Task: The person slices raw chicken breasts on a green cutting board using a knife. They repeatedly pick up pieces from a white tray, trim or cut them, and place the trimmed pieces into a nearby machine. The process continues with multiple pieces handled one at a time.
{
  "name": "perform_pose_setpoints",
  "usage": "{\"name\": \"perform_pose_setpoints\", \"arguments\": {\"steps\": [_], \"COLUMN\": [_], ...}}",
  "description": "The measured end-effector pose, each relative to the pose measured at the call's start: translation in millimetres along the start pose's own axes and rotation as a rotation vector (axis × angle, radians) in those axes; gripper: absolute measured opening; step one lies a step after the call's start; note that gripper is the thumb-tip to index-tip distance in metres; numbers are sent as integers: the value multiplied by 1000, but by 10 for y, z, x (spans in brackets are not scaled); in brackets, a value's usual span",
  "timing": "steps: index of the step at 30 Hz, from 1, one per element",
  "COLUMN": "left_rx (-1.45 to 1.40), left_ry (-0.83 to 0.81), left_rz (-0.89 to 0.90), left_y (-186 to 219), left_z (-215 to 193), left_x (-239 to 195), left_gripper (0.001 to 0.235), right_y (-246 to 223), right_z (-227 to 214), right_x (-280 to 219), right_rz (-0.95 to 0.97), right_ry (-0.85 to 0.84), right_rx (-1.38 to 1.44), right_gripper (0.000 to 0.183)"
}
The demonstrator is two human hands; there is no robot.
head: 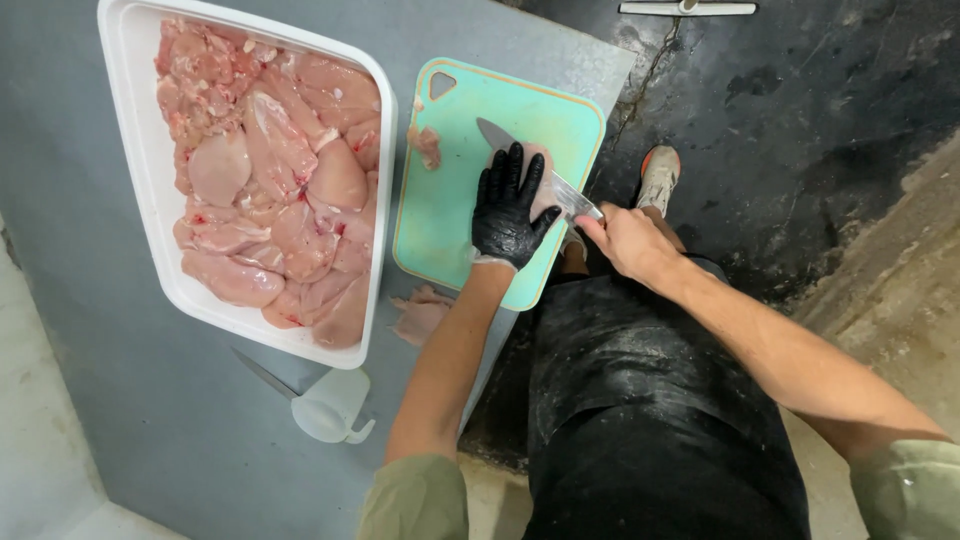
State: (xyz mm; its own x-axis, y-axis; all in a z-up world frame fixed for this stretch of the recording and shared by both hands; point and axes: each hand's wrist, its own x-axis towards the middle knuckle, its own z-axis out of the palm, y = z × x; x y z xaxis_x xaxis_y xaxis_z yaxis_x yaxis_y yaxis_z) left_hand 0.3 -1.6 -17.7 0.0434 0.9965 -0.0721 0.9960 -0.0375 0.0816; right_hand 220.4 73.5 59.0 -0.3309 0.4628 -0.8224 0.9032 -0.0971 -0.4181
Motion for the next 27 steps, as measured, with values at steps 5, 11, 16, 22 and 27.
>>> {"name": "perform_pose_setpoints", "arguments": {"steps": [5, 11, 16, 22, 27], "left_rx": [-37, -50, -65, -61, -35], "left_ry": [-124, -161, -224, -273, -272], "left_rz": [-31, -75, -97, -83, -84], "left_y": [39, 11, 16, -3, 21], "left_z": [-33, -63, -135, -153, -160], "left_x": [-4, 21, 67, 125, 137], "left_gripper": [86, 86, 90, 99, 105], "right_y": [478, 237, 16, -88, 0], "right_z": [317, 34, 132, 256, 412], "right_x": [-41, -120, 208, 258, 55], "right_rz": [68, 42, 38, 47, 59], "right_ry": [-70, -101, -160, -154, -145], "right_rx": [91, 69, 48, -10, 31], "right_gripper": [53, 54, 56, 59, 60]}}
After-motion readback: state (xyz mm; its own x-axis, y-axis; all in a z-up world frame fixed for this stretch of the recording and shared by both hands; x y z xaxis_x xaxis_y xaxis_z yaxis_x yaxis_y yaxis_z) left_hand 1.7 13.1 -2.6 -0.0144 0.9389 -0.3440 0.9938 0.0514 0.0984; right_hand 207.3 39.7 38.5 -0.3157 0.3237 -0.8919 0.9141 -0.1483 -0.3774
